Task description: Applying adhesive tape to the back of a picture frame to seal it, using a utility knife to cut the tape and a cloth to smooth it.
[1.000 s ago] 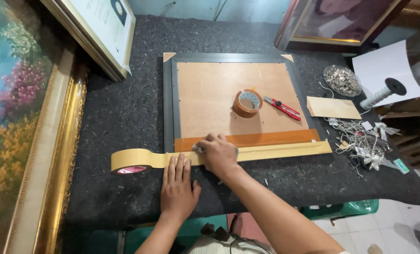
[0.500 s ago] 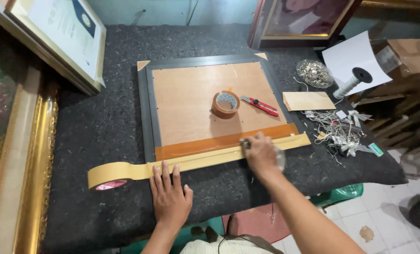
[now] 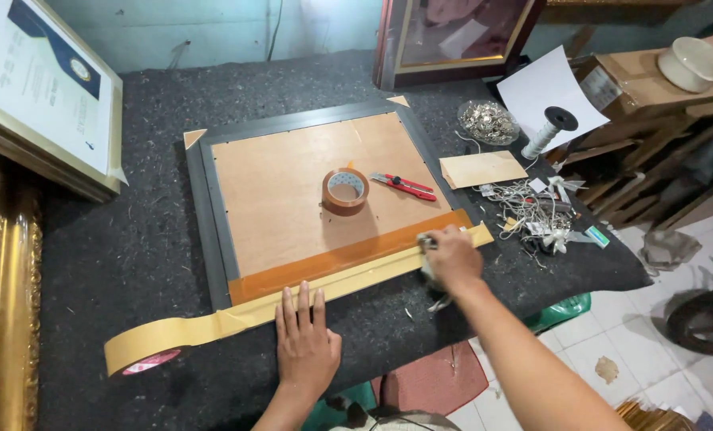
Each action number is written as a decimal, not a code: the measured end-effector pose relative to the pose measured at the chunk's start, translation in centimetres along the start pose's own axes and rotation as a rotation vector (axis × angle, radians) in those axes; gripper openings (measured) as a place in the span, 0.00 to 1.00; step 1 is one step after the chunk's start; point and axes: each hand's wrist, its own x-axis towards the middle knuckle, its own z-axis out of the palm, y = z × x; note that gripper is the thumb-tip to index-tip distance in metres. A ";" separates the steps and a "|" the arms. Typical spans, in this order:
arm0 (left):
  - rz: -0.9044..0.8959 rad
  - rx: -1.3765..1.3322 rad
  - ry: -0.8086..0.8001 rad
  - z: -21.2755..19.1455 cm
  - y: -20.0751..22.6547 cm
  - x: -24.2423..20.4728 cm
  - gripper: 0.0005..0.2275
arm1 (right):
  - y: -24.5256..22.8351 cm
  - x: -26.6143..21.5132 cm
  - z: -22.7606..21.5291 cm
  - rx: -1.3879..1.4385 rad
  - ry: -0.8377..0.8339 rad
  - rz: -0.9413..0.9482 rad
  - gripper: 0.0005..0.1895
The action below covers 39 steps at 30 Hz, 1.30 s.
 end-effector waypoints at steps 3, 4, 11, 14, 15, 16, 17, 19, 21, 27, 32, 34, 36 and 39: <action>0.018 0.029 0.005 -0.1 0.4 0.5 0.29 | 4.0 2.0 -1.8 0.036 0.032 0.143 0.13; 0.022 0.027 0.005 0.2 0.7 0.8 0.29 | 4.6 2.5 -1.2 0.037 0.034 0.147 0.13; 0.243 -0.186 -0.155 1.9 4.6 4.9 0.29 | 0.6 -0.2 1.8 0.041 0.098 -0.102 0.13; 0.304 -0.186 -0.166 2.4 6.4 5.7 0.30 | 0.6 -0.5 1.8 0.049 0.108 -0.207 0.16; 0.306 -0.168 -0.159 2.6 6.8 6.0 0.29 | 1.0 -0.1 1.5 0.035 0.089 -0.179 0.17; 0.310 -0.167 -0.161 2.6 6.9 5.7 0.29 | 1.9 0.8 0.6 0.037 0.089 -0.175 0.17; 0.313 -0.130 -0.090 2.6 6.9 5.4 0.29 | 2.8 1.7 -0.3 0.032 0.049 -0.047 0.12; 0.318 -0.090 -0.020 2.7 6.8 5.1 0.30 | 3.9 3.2 -1.8 0.030 0.006 0.083 0.13; 0.302 -0.076 -0.004 2.9 7.0 5.3 0.31 | 4.5 4.7 -3.3 0.072 0.025 0.184 0.12; 0.302 -0.069 -0.011 2.1 7.1 5.7 0.31 | 5.9 8.4 -2.9 0.138 0.037 0.188 0.11; 0.305 -0.075 -0.017 2.1 7.1 6.0 0.30 | 5.9 6.2 -4.9 -0.015 -0.097 0.206 0.11; 0.304 -0.077 -0.032 2.2 7.1 5.9 0.30 | 6.3 5.9 -4.7 -0.047 -0.119 0.200 0.12; 0.295 -0.080 -0.027 2.3 7.2 5.9 0.31 | 6.0 6.0 -4.7 0.010 -0.086 0.199 0.10; 0.298 -0.058 -0.014 2.4 7.2 5.8 0.31 | 5.1 6.9 -4.6 0.113 -0.066 0.212 0.11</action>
